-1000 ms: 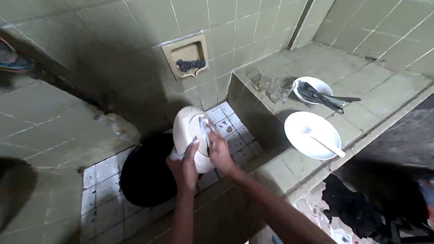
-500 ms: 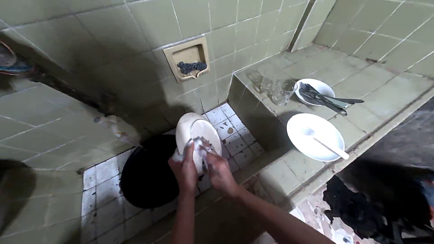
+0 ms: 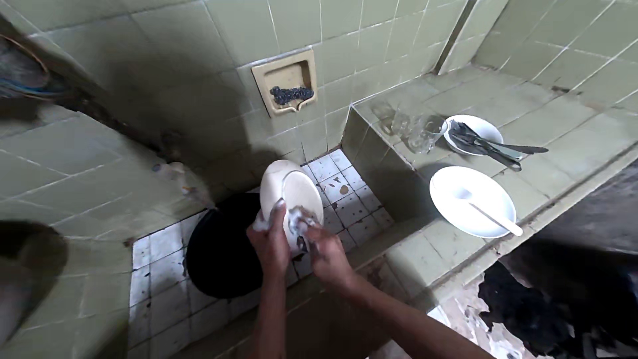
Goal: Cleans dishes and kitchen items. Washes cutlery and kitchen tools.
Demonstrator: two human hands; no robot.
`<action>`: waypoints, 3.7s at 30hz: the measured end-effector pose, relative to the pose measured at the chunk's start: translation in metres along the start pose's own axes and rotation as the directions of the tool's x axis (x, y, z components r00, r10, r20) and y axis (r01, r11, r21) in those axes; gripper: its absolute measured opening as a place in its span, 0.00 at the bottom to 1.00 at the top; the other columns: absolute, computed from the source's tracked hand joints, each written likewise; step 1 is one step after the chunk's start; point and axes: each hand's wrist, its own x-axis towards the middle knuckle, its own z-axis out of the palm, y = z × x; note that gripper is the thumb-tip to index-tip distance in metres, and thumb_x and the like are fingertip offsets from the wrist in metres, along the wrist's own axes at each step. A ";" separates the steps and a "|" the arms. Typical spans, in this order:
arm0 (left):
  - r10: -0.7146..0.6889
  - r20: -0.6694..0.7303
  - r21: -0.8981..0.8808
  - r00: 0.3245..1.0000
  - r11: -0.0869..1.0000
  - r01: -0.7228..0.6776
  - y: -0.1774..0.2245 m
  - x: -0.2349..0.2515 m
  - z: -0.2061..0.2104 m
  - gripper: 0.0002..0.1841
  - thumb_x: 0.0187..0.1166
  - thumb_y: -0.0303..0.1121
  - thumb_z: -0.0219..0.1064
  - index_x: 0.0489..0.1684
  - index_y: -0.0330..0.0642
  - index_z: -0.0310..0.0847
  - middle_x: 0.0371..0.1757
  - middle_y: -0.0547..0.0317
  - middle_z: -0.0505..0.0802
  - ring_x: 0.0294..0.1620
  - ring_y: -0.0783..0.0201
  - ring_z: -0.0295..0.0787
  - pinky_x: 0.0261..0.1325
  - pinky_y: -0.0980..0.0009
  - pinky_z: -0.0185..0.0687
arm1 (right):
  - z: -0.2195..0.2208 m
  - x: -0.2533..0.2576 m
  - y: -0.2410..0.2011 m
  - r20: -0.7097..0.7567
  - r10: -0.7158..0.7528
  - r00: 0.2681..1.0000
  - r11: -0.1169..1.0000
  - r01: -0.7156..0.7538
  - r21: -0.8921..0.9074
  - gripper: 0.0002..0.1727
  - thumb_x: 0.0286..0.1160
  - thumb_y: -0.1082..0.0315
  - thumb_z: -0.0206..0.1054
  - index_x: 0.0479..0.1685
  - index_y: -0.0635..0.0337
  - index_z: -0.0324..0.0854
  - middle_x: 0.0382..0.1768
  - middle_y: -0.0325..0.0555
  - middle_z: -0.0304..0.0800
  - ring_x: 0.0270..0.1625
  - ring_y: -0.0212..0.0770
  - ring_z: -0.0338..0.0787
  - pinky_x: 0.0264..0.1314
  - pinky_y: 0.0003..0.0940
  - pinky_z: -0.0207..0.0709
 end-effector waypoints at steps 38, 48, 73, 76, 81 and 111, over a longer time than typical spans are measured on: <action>-0.411 0.237 -0.085 0.880 0.894 0.441 -0.030 0.029 -0.040 0.16 0.87 0.33 0.59 0.69 0.38 0.76 0.50 0.50 0.93 0.45 0.60 0.94 0.48 0.59 0.93 | -0.053 0.038 0.041 -0.225 0.597 0.770 0.802 -0.574 0.165 0.12 0.72 0.59 0.78 0.36 0.60 0.88 0.23 0.44 0.84 0.22 0.36 0.78 0.26 0.36 0.74; -0.436 -0.217 -0.285 0.874 0.884 0.370 -0.039 -0.001 0.008 0.19 0.88 0.34 0.60 0.72 0.32 0.70 0.58 0.44 0.87 0.55 0.58 0.88 0.59 0.56 0.87 | -0.006 0.028 0.043 -0.223 0.670 0.708 0.660 -0.432 0.614 0.08 0.80 0.74 0.67 0.51 0.67 0.84 0.35 0.45 0.90 0.33 0.32 0.87 0.37 0.29 0.82; 0.344 0.600 0.411 0.722 0.642 -0.647 0.001 0.034 -0.047 0.09 0.77 0.27 0.69 0.44 0.28 0.90 0.43 0.44 0.90 0.42 0.53 0.89 0.50 0.57 0.87 | -0.060 0.125 0.017 0.670 -0.242 0.702 0.895 0.428 -0.125 0.07 0.67 0.81 0.71 0.42 0.72 0.89 0.36 0.57 0.93 0.42 0.49 0.92 0.49 0.48 0.84; 0.113 0.365 0.446 0.924 0.850 -0.280 -0.005 0.026 -0.057 0.10 0.81 0.33 0.69 0.47 0.33 0.86 0.41 0.52 0.92 0.41 0.62 0.89 0.49 0.58 0.86 | -0.071 0.117 0.056 0.506 -0.061 0.860 0.998 0.039 0.054 0.11 0.73 0.80 0.67 0.51 0.74 0.87 0.43 0.51 0.93 0.45 0.32 0.89 0.56 0.33 0.84; -0.150 0.073 0.263 0.986 0.956 0.126 -0.017 0.019 -0.049 0.16 0.84 0.38 0.68 0.58 0.33 0.85 0.44 0.51 0.93 0.43 0.62 0.91 0.52 0.57 0.88 | -0.048 0.075 0.085 0.071 0.335 0.940 0.829 -0.329 0.453 0.10 0.78 0.75 0.63 0.52 0.64 0.86 0.44 0.37 0.91 0.46 0.25 0.87 0.53 0.26 0.83; -0.686 -0.209 -0.396 0.697 0.711 0.581 -0.158 0.029 -0.151 0.25 0.93 0.29 0.37 0.89 0.38 0.47 0.86 0.43 0.65 0.81 0.53 0.70 0.74 0.58 0.77 | -0.115 -0.015 0.004 0.140 0.633 0.761 0.626 -0.610 0.485 0.19 0.84 0.79 0.56 0.72 0.65 0.74 0.49 0.51 0.89 0.43 0.43 0.93 0.48 0.40 0.91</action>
